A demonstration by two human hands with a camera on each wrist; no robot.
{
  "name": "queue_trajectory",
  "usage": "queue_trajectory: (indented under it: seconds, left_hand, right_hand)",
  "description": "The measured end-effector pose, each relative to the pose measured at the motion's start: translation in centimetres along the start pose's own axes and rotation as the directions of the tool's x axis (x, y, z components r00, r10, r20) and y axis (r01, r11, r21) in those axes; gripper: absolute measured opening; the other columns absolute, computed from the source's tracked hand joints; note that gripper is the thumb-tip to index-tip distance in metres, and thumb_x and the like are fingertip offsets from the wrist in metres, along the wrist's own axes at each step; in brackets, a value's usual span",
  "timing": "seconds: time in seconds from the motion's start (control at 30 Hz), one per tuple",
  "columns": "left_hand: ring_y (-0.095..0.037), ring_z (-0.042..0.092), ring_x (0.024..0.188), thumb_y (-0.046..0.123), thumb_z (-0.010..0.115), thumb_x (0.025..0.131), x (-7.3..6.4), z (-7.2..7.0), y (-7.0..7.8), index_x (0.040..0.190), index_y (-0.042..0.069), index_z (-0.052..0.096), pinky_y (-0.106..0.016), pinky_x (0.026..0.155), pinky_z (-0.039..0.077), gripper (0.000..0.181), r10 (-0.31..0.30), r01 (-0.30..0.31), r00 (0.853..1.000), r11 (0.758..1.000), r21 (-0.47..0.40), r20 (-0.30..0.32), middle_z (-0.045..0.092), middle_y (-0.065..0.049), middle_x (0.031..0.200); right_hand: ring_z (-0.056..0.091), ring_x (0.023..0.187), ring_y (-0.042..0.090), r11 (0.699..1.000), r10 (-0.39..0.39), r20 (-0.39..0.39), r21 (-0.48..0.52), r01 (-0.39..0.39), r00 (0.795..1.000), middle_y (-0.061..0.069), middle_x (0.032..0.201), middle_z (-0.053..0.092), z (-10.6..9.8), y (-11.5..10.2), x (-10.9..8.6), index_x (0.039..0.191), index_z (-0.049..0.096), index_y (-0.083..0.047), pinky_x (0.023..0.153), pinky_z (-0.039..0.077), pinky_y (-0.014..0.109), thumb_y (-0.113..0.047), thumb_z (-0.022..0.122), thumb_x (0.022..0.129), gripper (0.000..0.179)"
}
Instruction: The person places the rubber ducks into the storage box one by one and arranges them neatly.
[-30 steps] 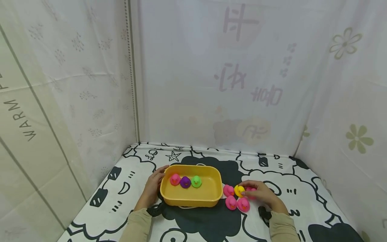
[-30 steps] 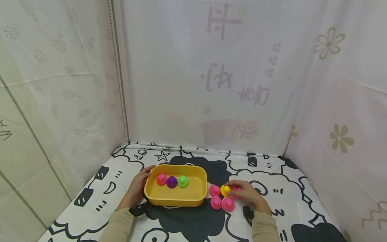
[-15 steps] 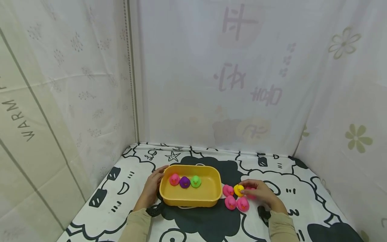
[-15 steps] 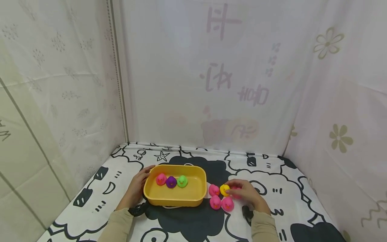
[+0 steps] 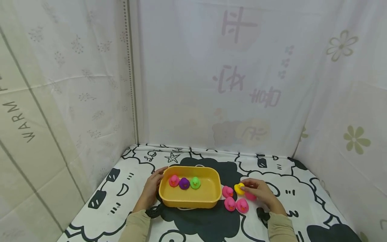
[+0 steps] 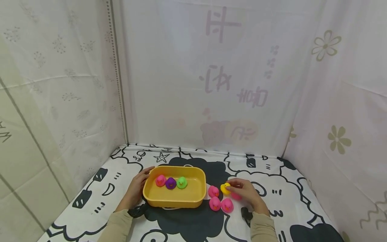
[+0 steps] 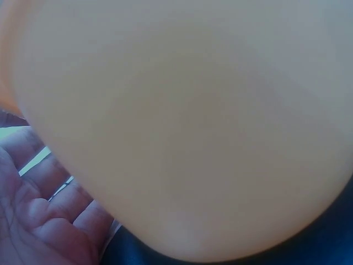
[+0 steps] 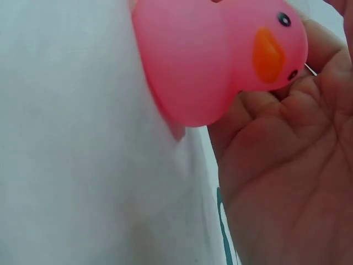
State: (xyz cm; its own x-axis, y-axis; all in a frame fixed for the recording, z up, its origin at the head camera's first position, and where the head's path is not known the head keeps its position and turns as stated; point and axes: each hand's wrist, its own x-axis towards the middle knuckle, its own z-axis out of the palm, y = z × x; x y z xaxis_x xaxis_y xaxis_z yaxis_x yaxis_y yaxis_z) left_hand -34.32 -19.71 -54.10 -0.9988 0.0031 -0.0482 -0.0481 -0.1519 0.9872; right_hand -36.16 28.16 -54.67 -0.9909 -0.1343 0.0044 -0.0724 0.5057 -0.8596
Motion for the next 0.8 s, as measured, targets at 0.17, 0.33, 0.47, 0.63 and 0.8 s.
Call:
queue_trajectory:
  seconds: [0.17, 0.33, 0.47, 0.63, 0.8]
  left_hand:
    - [-0.031, 0.052, 0.133, 0.021, 0.043, 0.101, 0.0, -0.1, 0.1, 0.144, 0.017, 0.055, -0.045, 0.110, 0.042, 0.045, 0.013, -0.013, 1.000, 1.000, 0.001, -0.015, 0.047, -0.009, 0.151]
    - [-0.031, 0.051, 0.134, 0.022, 0.043, 0.101, 0.3, 0.0, 0.4, 0.142, 0.019, 0.056, -0.045, 0.110, 0.042, 0.043, 0.021, -0.021, 1.000, 1.000, -0.003, -0.007, 0.047, -0.007, 0.150]
    - [-0.031, 0.051, 0.134, 0.021, 0.043, 0.101, 0.3, 0.1, 0.4, 0.142, 0.019, 0.056, -0.046, 0.109, 0.042, 0.044, 0.018, -0.018, 1.000, 1.000, -0.006, -0.012, 0.047, -0.008, 0.150]
    - [-0.032, 0.050, 0.135, 0.021, 0.043, 0.101, 0.1, 0.2, 0.2, 0.143, 0.018, 0.055, -0.046, 0.110, 0.042, 0.045, 0.004, -0.004, 1.000, 1.000, -0.007, -0.008, 0.046, -0.009, 0.152]
    - [-0.032, 0.050, 0.135, 0.022, 0.043, 0.100, 0.0, 0.1, 0.0, 0.143, 0.019, 0.056, -0.047, 0.111, 0.041, 0.044, -0.005, 0.005, 1.000, 1.000, -0.006, -0.020, 0.046, -0.009, 0.152]
  right_hand:
    - [0.062, 0.101, 0.023, 1.000, 0.024, -0.034, 0.019, -0.024, 0.999, 0.002, 0.111, 0.072, 0.0, -0.7, -0.1, 0.113, 0.075, -0.018, 0.085, 0.055, 0.029, -0.041, 0.084, 0.078, 0.042]
    - [0.063, 0.101, 0.025, 0.999, 0.013, -0.068, 0.034, -0.010, 0.998, 0.004, 0.111, 0.072, -0.4, -1.3, -0.1, 0.113, 0.074, -0.016, 0.084, 0.056, 0.028, -0.041, 0.084, 0.079, 0.043]
    - [0.063, 0.102, 0.025, 0.999, 0.008, -0.064, 0.040, -0.006, 0.998, 0.005, 0.111, 0.072, -0.5, -1.3, -0.1, 0.112, 0.074, -0.015, 0.083, 0.056, 0.027, -0.038, 0.084, 0.079, 0.042]
    - [0.063, 0.102, 0.024, 0.999, 0.009, -0.062, 0.044, -0.007, 0.998, 0.003, 0.110, 0.071, -0.3, -0.8, -0.2, 0.111, 0.074, -0.015, 0.085, 0.055, 0.028, -0.040, 0.085, 0.077, 0.043]
    - [0.064, 0.100, 0.024, 0.999, 0.003, -0.052, 0.039, -0.001, 0.999, 0.002, 0.108, 0.071, 0.0, -0.6, -0.3, 0.110, 0.074, -0.016, 0.086, 0.054, 0.029, -0.040, 0.085, 0.078, 0.041]
